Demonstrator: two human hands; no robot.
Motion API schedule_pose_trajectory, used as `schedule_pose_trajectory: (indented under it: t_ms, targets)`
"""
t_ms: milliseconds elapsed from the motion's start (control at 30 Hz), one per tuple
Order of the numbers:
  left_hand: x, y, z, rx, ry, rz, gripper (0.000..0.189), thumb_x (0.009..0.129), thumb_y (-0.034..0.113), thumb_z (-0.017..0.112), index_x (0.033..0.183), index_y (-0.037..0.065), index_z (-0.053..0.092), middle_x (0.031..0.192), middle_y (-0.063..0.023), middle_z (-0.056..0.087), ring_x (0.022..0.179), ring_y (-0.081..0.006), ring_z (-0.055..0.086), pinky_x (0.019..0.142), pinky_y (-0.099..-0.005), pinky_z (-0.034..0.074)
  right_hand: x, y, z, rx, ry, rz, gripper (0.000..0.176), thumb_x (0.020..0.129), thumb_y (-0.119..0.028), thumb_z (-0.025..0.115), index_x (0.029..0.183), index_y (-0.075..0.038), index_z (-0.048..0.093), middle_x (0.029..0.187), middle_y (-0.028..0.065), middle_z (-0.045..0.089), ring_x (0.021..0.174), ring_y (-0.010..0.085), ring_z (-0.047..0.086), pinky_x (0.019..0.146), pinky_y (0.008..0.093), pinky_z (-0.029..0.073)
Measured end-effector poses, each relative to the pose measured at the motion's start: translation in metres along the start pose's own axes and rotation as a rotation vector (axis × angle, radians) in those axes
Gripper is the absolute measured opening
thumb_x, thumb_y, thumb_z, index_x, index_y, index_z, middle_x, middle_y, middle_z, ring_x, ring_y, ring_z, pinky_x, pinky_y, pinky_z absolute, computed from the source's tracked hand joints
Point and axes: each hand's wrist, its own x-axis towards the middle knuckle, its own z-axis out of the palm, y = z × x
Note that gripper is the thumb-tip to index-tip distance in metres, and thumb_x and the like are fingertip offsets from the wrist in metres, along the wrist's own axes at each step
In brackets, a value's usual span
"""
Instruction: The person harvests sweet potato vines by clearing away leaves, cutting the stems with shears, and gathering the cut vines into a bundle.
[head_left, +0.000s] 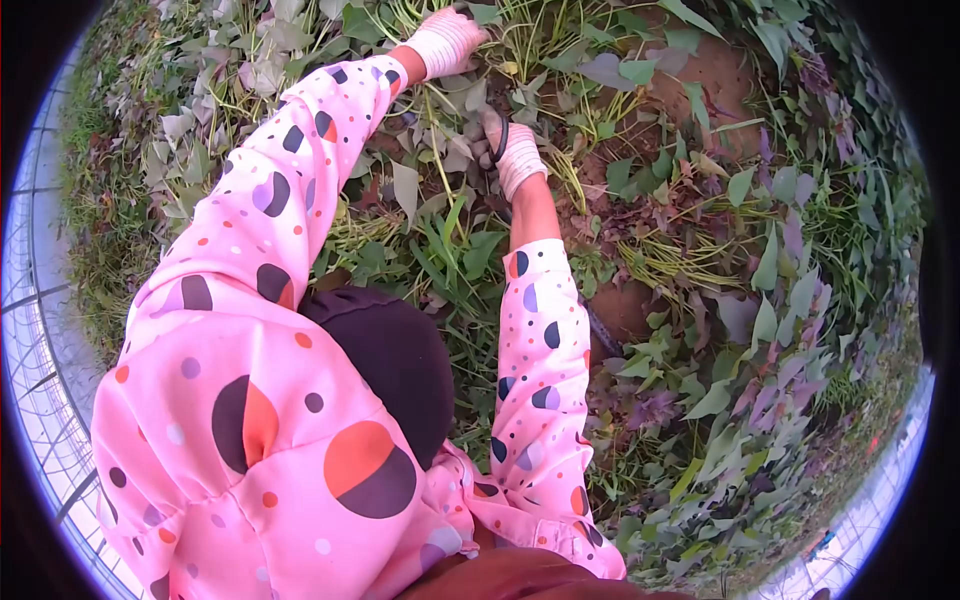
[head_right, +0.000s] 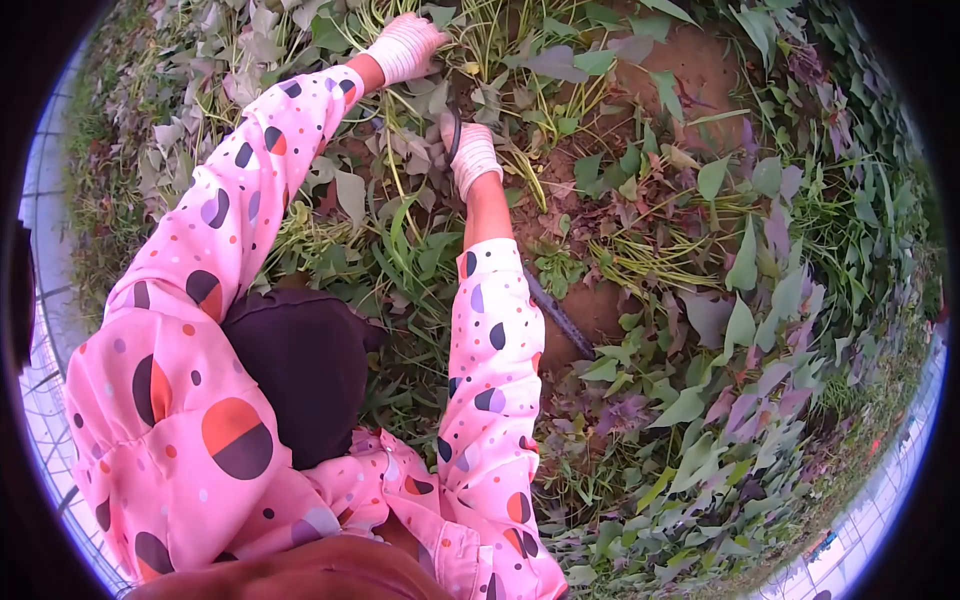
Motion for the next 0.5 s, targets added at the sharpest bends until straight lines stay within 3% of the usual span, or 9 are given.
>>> schedule_pose_trajectory:
  t_ms: [33, 100, 167, 200, 233, 367, 400, 433, 500]
  targets:
    - [-0.010, -0.007, -0.008, -0.005, -0.013, -0.064, 0.041, 0.069, 0.021, 0.072, 0.107, 0.009, 0.062, 0.089, -0.0113, 0.066, 0.089, -0.0287, 0.064, 0.082, -0.0402, 0.048, -0.027, -0.021, -0.005, 0.122, 0.065, 0.015, 0.048, 0.085, -0.053, 0.053, 0.078, -0.006, 0.062, 0.058, 0.0028, 0.055, 0.043, 0.0125, 0.044, 0.042, 0.0281, 0.033]
    - [-0.038, -0.022, -0.020, -0.357, 0.603, -0.139, 0.024, 0.063, 0.026, 0.073, 0.073, 0.008, 0.062, 0.066, -0.0153, 0.060, 0.066, -0.0362, 0.061, 0.061, -0.0438, 0.049, -0.019, -0.011, -0.049, 0.388, -0.044, 0.099, 0.049, 0.088, -0.058, 0.050, 0.091, -0.009, 0.059, 0.066, -0.0001, 0.060, 0.043, 0.0081, 0.042, 0.038, 0.0236, 0.028]
    - [-0.045, -0.036, -0.026, -0.470, 0.678, -0.420, 0.028, 0.061, 0.026, 0.075, 0.075, 0.007, 0.061, 0.066, -0.0163, 0.061, 0.067, -0.0364, 0.061, 0.062, -0.0429, 0.050, -0.006, 0.005, -0.084, 0.632, -0.052, 0.139, 0.052, 0.089, -0.060, 0.048, 0.096, -0.009, 0.056, 0.070, 0.0017, 0.062, 0.044, 0.0082, 0.044, 0.037, 0.0211, 0.027]
    - [-0.044, -0.041, -0.022, -0.698, 0.736, -0.602, 0.027, 0.062, 0.023, 0.074, 0.076, 0.006, 0.060, 0.069, -0.0178, 0.062, 0.068, -0.0357, 0.062, 0.064, -0.0423, 0.050, -0.001, 0.014, -0.096, 0.678, -0.077, 0.140, 0.053, 0.089, -0.060, 0.046, 0.097, -0.009, 0.055, 0.072, 0.0030, 0.063, 0.044, 0.0089, 0.045, 0.036, 0.0210, 0.028]
    - [-0.050, -0.048, -0.028, -0.778, 0.682, -0.565, 0.023, 0.062, 0.020, 0.073, 0.075, 0.006, 0.061, 0.072, -0.0174, 0.064, 0.070, -0.0345, 0.063, 0.064, -0.0416, 0.050, 0.003, 0.018, -0.101, 0.722, -0.103, 0.141, 0.054, 0.090, -0.061, 0.045, 0.098, -0.009, 0.055, 0.073, 0.0042, 0.064, 0.045, 0.0095, 0.046, 0.035, 0.0210, 0.028]
    - [-0.050, -0.047, -0.037, -0.277, 0.451, 0.062, 0.027, 0.059, 0.021, 0.072, 0.082, 0.008, 0.066, 0.072, -0.0142, 0.065, 0.068, -0.0343, 0.063, 0.063, -0.0425, 0.051, -0.011, -0.002, -0.084, 0.465, -0.078, 0.129, 0.063, 0.089, -0.064, 0.043, 0.102, -0.003, 0.054, 0.075, 0.0082, 0.065, 0.046, 0.0133, 0.049, 0.035, 0.0220, 0.031]
    - [-0.045, -0.039, -0.030, -0.363, 0.449, 0.118, 0.024, 0.061, 0.021, 0.070, 0.082, 0.009, 0.068, 0.072, -0.0142, 0.065, 0.069, -0.0349, 0.063, 0.064, -0.0431, 0.051, -0.015, -0.005, -0.084, 0.474, -0.168, 0.081, 0.066, 0.088, -0.065, 0.045, 0.101, -0.001, 0.055, 0.075, 0.0096, 0.065, 0.046, 0.0141, 0.048, 0.035, 0.0223, 0.032]
    - [-0.023, -0.037, 0.000, -0.094, 0.108, 0.023, 0.046, 0.069, 0.017, 0.071, 0.113, 0.010, 0.060, 0.095, -0.0132, 0.065, 0.093, -0.0297, 0.062, 0.083, -0.0407, 0.049, -0.017, -0.007, -0.084, 0.475, -0.171, 0.080, 0.066, 0.088, -0.065, 0.045, 0.101, -0.001, 0.055, 0.075, 0.0096, 0.065, 0.046, 0.0141, 0.048, 0.035, 0.0223, 0.032]
    - [-0.004, -0.022, 0.010, 0.031, 0.072, 0.116, 0.050, 0.069, 0.012, 0.069, 0.118, 0.011, 0.057, 0.097, -0.0151, 0.063, 0.097, -0.0307, 0.060, 0.085, -0.0407, 0.049, -0.019, -0.010, -0.085, 0.482, -0.126, -0.015, 0.065, 0.088, -0.065, 0.045, 0.098, -0.002, 0.056, 0.074, 0.0100, 0.064, 0.045, 0.0148, 0.048, 0.036, 0.0226, 0.032]
